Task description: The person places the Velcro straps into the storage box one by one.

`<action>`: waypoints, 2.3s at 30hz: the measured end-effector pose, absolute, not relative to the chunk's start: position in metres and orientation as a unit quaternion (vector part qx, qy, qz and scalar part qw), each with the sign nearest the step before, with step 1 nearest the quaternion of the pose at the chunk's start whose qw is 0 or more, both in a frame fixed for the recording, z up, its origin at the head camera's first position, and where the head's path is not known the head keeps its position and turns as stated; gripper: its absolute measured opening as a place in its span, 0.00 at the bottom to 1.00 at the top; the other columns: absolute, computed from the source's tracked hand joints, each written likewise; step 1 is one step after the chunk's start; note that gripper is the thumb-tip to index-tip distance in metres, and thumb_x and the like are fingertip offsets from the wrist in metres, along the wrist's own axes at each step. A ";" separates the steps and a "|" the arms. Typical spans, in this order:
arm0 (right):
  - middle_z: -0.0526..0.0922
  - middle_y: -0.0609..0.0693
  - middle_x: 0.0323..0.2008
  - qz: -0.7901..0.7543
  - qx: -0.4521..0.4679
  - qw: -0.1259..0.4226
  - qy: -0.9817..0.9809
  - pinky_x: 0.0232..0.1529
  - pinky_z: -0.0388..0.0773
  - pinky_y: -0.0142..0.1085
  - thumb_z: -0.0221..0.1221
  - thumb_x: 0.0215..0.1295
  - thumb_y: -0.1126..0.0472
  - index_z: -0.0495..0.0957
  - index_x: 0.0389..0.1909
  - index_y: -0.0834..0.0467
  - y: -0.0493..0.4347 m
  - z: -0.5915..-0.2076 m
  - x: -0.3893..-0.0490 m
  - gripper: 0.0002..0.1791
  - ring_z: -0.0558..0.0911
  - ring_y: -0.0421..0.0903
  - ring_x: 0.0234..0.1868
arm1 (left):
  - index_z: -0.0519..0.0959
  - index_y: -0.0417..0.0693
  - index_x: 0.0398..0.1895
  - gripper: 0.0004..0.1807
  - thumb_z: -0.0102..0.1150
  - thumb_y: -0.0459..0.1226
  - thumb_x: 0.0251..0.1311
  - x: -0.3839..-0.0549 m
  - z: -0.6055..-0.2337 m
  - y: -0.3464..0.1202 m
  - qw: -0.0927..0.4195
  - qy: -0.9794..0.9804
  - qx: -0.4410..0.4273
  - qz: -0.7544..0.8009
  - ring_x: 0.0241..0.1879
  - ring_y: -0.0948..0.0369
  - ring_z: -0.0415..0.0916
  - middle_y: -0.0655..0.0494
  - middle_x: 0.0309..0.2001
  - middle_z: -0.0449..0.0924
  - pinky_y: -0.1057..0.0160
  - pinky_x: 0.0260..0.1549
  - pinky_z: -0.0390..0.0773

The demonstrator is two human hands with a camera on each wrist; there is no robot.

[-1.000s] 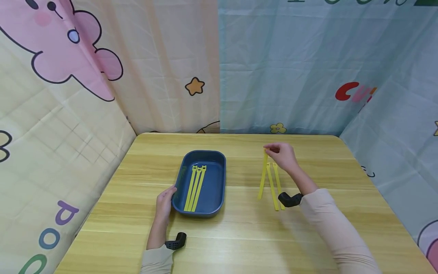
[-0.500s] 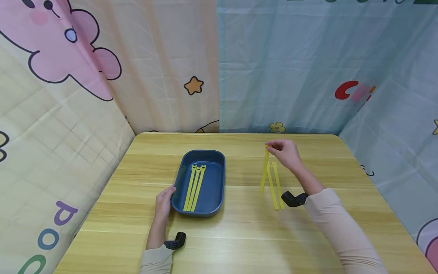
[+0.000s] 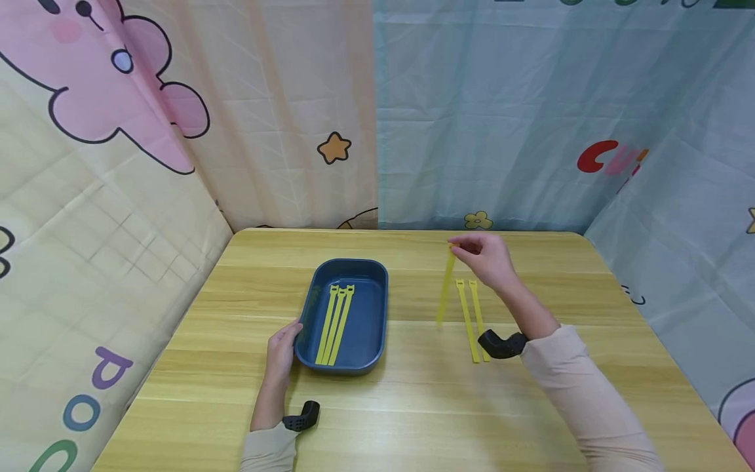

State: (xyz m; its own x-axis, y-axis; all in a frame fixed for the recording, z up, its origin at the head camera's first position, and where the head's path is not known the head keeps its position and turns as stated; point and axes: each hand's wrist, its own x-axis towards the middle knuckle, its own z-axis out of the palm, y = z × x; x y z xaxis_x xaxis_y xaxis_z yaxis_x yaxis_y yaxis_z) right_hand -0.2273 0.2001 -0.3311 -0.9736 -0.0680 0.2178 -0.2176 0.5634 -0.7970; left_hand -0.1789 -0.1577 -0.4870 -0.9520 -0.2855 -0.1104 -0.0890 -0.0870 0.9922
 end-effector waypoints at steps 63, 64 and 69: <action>0.79 0.55 0.33 0.636 0.157 -0.013 -0.755 0.36 0.74 0.40 0.59 0.49 0.62 0.77 0.35 0.63 0.083 -0.363 -0.218 0.12 0.74 0.58 0.36 | 0.70 0.35 0.48 0.21 0.48 0.40 0.53 -0.175 -0.487 -0.158 0.060 -0.681 0.132 -0.718 0.55 0.54 0.58 0.45 0.52 0.66 0.58 0.53 0.57; 0.79 0.56 0.33 0.635 0.156 -0.017 -0.757 0.36 0.74 0.40 0.58 0.49 0.63 0.77 0.35 0.64 0.081 -0.361 -0.216 0.12 0.74 0.58 0.36 | 0.70 0.35 0.48 0.21 0.48 0.40 0.53 -0.175 -0.487 -0.157 0.060 -0.681 0.132 -0.718 0.55 0.54 0.58 0.45 0.52 0.66 0.58 0.53 0.58; 0.78 0.57 0.34 0.624 0.153 -0.034 -0.765 0.36 0.74 0.41 0.56 0.51 0.67 0.77 0.36 0.65 0.070 -0.353 -0.203 0.11 0.74 0.58 0.34 | 0.70 0.35 0.48 0.22 0.48 0.41 0.53 -0.176 -0.487 -0.157 0.063 -0.682 0.134 -0.716 0.55 0.54 0.58 0.45 0.52 0.66 0.59 0.53 0.57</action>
State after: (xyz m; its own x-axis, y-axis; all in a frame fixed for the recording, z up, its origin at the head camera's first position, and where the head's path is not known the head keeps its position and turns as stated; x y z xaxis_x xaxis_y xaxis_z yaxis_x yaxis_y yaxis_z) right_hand -0.2034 0.0704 -0.3528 -0.9506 -0.2771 0.1400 -0.1926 0.1729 -0.9659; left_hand -0.1759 -0.1568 -0.4874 -0.9559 -0.2740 -0.1059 -0.0928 -0.0604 0.9939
